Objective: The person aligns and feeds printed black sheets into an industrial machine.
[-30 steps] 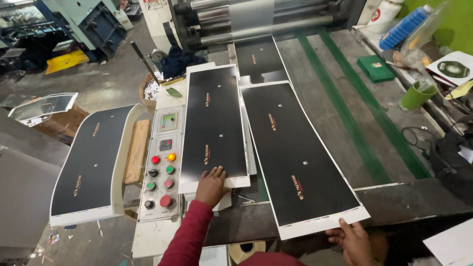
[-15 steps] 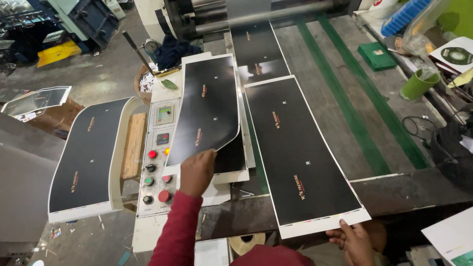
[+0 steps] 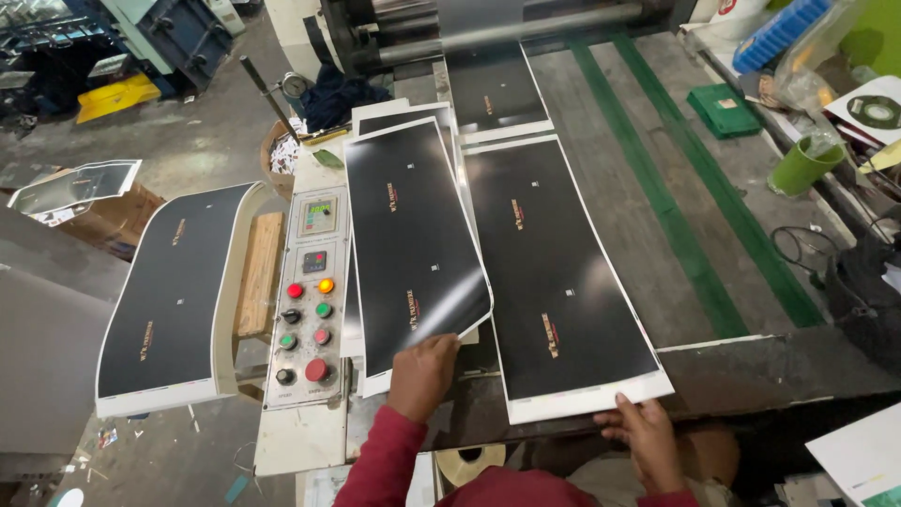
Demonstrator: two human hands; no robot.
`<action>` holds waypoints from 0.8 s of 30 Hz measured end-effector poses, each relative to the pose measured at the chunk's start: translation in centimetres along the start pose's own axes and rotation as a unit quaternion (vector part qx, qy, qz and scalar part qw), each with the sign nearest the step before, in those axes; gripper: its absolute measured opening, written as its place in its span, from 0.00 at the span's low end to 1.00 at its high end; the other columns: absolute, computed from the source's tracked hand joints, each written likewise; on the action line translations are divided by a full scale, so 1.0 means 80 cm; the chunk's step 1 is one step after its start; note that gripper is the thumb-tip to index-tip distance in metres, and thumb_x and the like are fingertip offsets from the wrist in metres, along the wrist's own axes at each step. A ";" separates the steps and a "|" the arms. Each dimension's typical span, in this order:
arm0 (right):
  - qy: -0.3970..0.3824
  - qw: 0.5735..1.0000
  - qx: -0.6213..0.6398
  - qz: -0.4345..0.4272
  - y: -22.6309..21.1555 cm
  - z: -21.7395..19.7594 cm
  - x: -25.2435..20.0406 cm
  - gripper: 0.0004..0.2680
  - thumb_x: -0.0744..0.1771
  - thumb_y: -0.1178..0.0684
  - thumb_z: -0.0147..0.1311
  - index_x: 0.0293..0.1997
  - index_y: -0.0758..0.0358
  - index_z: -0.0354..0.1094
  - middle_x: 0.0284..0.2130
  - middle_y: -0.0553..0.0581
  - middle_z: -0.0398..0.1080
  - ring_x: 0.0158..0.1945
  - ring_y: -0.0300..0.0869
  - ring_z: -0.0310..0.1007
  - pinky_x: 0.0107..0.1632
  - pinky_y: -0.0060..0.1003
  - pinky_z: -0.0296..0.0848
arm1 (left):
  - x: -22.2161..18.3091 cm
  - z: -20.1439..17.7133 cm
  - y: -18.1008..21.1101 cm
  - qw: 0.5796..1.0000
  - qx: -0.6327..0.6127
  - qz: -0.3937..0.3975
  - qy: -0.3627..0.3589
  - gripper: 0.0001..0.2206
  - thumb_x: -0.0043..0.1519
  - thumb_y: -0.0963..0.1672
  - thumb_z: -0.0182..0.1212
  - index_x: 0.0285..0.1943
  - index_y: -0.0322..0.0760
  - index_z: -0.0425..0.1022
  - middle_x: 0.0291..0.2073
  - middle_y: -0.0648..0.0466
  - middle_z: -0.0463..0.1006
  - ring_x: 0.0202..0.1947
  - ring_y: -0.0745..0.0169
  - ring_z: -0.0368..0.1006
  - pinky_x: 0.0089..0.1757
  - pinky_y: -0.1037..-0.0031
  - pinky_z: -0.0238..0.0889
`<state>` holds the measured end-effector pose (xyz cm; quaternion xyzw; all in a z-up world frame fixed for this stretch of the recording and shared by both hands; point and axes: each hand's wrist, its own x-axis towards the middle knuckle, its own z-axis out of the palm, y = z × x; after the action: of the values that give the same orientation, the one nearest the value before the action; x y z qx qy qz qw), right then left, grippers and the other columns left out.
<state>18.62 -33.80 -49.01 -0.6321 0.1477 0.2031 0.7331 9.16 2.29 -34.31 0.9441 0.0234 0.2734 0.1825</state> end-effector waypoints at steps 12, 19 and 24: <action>-0.061 0.998 -0.025 -0.023 -0.066 0.052 0.070 0.14 0.71 0.51 0.49 0.61 0.71 0.60 0.43 0.66 0.77 0.38 0.46 0.78 0.35 0.38 0.75 | 0.005 -0.027 0.030 1.000 -0.018 0.016 0.015 0.07 0.62 0.42 0.62 0.41 0.32 0.82 0.39 0.44 0.85 0.37 0.46 0.82 0.38 0.62 0.75; -0.122 0.991 -0.043 0.029 -0.028 0.061 0.008 0.23 0.67 0.50 0.51 0.73 0.61 0.56 0.42 0.65 0.80 0.36 0.45 0.79 0.33 0.38 0.78 | -0.022 0.050 0.034 0.994 -0.094 0.062 0.012 0.07 0.63 0.43 0.65 0.44 0.34 0.83 0.43 0.42 0.84 0.40 0.48 0.83 0.42 0.64 0.77; -0.235 0.969 -0.010 0.071 -0.015 0.093 -0.040 0.19 0.67 0.48 0.52 0.64 0.61 0.63 0.41 0.62 0.80 0.36 0.44 0.79 0.32 0.36 0.77 | -0.023 0.051 0.090 0.979 -0.140 0.116 -0.091 0.08 0.63 0.43 0.66 0.42 0.31 0.81 0.47 0.43 0.84 0.45 0.47 0.81 0.45 0.61 0.76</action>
<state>16.12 -26.95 -45.28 -0.5619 0.0133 0.3989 0.7246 9.32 -6.01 -35.88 0.9265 -0.1414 0.2065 0.2810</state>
